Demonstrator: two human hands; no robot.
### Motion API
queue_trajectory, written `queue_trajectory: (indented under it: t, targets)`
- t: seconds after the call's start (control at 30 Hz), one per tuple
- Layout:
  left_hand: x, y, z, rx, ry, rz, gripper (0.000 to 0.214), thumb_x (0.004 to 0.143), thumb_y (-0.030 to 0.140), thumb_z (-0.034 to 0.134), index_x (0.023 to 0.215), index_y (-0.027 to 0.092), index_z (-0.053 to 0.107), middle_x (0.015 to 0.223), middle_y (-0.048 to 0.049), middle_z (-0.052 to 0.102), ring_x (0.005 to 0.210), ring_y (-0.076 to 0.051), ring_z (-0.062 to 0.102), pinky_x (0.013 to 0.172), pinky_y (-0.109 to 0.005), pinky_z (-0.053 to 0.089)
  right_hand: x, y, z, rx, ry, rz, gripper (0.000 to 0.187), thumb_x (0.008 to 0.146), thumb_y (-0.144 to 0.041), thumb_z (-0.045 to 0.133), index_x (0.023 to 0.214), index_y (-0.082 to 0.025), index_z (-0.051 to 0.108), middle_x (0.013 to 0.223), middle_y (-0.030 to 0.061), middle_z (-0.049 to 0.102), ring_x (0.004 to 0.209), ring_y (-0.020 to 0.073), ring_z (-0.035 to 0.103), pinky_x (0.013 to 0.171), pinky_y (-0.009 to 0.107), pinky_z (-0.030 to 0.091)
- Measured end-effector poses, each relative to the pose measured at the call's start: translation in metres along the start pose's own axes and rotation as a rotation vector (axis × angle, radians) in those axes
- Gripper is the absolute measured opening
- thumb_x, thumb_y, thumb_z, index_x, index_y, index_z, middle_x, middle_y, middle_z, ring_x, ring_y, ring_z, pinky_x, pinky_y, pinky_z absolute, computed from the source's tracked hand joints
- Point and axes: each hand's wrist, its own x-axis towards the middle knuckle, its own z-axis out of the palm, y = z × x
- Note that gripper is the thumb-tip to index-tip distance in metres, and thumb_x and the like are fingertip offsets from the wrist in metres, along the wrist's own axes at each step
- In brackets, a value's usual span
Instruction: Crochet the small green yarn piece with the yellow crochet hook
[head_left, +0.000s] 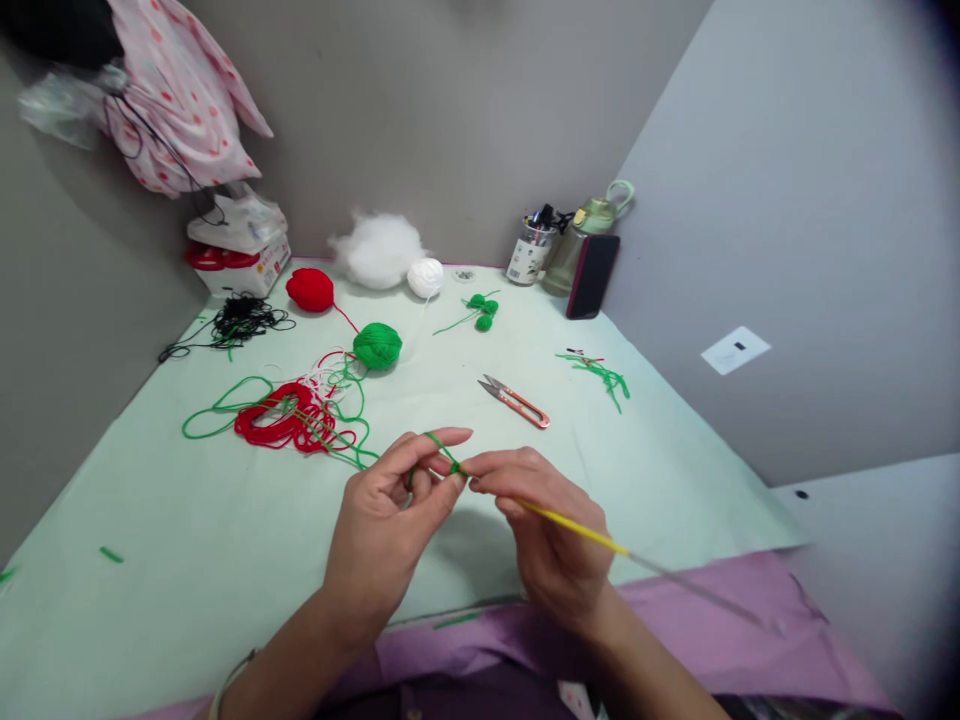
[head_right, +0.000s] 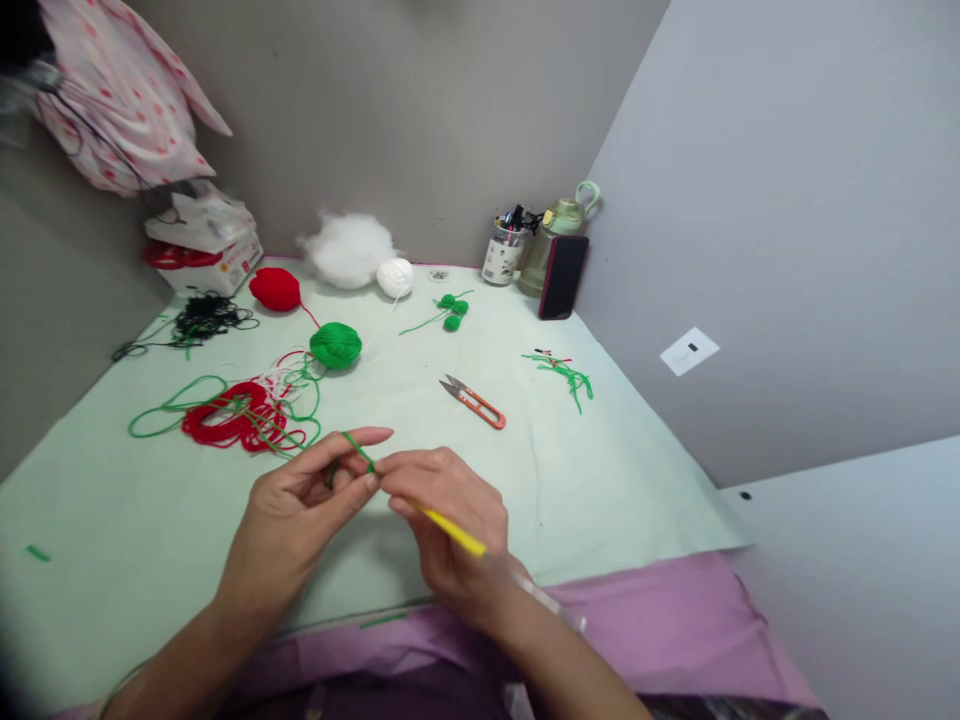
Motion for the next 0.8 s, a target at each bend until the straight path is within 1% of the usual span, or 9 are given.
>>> queue_trajectory:
  t: [0.1, 0.17, 0.3, 0.37, 0.47, 0.57, 0.67, 0.73, 0.8]
  targets:
    - [-0.001, -0.002, -0.003, -0.04, -0.044, -0.046, 0.025, 0.08, 0.022, 0.085, 0.103, 0.03, 0.088, 0.075, 0.0046, 0.058, 0.058, -0.007, 0.045, 0.058, -0.018, 0.042, 0.002, 0.002, -0.001, 0.103, 0.036, 0.083, 0.021, 0.108, -0.015, 0.054, 0.109, -0.022, 0.073, 0.099, 0.0084, 0.082, 0.096, 0.0212, 0.078, 0.081, 0.036, 0.064]
    - [-0.001, -0.004, -0.003, -0.104, -0.072, -0.082, 0.026, 0.082, 0.025, 0.087, 0.107, 0.032, 0.088, 0.076, 0.0044, 0.06, 0.06, -0.007, 0.046, 0.06, -0.017, 0.042, -0.001, 0.005, 0.0, 0.057, 0.044, 0.083, 0.022, 0.107, -0.015, 0.054, 0.112, -0.025, 0.074, 0.101, 0.0071, 0.082, 0.095, 0.0209, 0.079, 0.08, 0.035, 0.065]
    - [0.0, -0.005, 0.002, -0.357, -0.112, -0.18, 0.042, 0.078, 0.031, 0.093, 0.119, 0.031, 0.084, 0.079, 0.0035, 0.062, 0.066, -0.008, 0.052, 0.065, -0.017, 0.046, -0.014, 0.011, 0.006, -0.327, 0.01, -0.15, 0.037, 0.1, -0.009, 0.064, 0.13, -0.03, 0.074, 0.113, 0.0084, 0.08, 0.101, 0.0226, 0.078, 0.083, 0.035, 0.066]
    - [0.001, -0.002, 0.004, -0.478, -0.164, -0.283, 0.048, 0.076, 0.033, 0.095, 0.122, 0.027, 0.084, 0.078, 0.0032, 0.06, 0.064, -0.007, 0.051, 0.062, -0.017, 0.046, -0.017, 0.011, 0.008, -0.394, 0.017, -0.179, 0.046, 0.097, -0.006, 0.067, 0.135, -0.031, 0.072, 0.117, 0.0092, 0.078, 0.106, 0.0239, 0.076, 0.085, 0.036, 0.066]
    - [0.003, 0.003, 0.002, -0.547, -0.198, -0.377, 0.043, 0.076, 0.028, 0.094, 0.118, 0.021, 0.085, 0.075, 0.0041, 0.055, 0.055, -0.004, 0.039, 0.05, -0.015, 0.037, -0.013, 0.008, 0.006, -0.172, 0.09, -0.011, 0.039, 0.101, -0.006, 0.062, 0.129, -0.03, 0.074, 0.111, 0.0075, 0.078, 0.1, 0.0222, 0.074, 0.083, 0.037, 0.063]
    - [0.005, 0.004, -0.001, -0.509, -0.162, -0.322, 0.034, 0.078, 0.023, 0.091, 0.111, 0.022, 0.087, 0.073, 0.0047, 0.053, 0.054, -0.003, 0.037, 0.047, -0.015, 0.032, -0.004, 0.005, 0.003, 0.164, 0.19, 0.195, 0.026, 0.105, -0.013, 0.058, 0.113, -0.027, 0.078, 0.095, 0.0043, 0.077, 0.084, 0.0182, 0.071, 0.078, 0.034, 0.06]
    - [0.005, 0.0, -0.001, -0.439, -0.147, -0.235, 0.027, 0.079, 0.025, 0.09, 0.106, 0.025, 0.088, 0.074, 0.0044, 0.055, 0.056, -0.004, 0.043, 0.051, -0.015, 0.036, 0.001, 0.006, 0.004, 0.442, 0.251, 0.375, 0.02, 0.107, -0.023, 0.06, 0.103, -0.026, 0.08, 0.09, 0.0024, 0.075, 0.073, 0.0146, 0.067, 0.071, 0.031, 0.057]
    - [0.004, -0.004, 0.0, -0.382, -0.172, -0.186, 0.028, 0.081, 0.027, 0.09, 0.109, 0.029, 0.087, 0.077, 0.0035, 0.06, 0.058, -0.005, 0.046, 0.054, -0.015, 0.039, 0.002, 0.008, 0.007, 0.507, 0.236, 0.414, 0.018, 0.106, -0.026, 0.063, 0.102, -0.027, 0.081, 0.091, 0.0023, 0.075, 0.075, 0.0147, 0.068, 0.071, 0.03, 0.057]
    - [0.003, -0.008, 0.002, -0.335, -0.205, -0.155, 0.029, 0.083, 0.028, 0.089, 0.112, 0.031, 0.086, 0.082, 0.0021, 0.066, 0.061, -0.006, 0.048, 0.056, -0.016, 0.042, 0.002, 0.007, 0.01, 0.457, 0.213, 0.38, 0.017, 0.104, -0.025, 0.066, 0.101, -0.027, 0.082, 0.093, 0.0032, 0.077, 0.082, 0.0164, 0.071, 0.074, 0.03, 0.058]
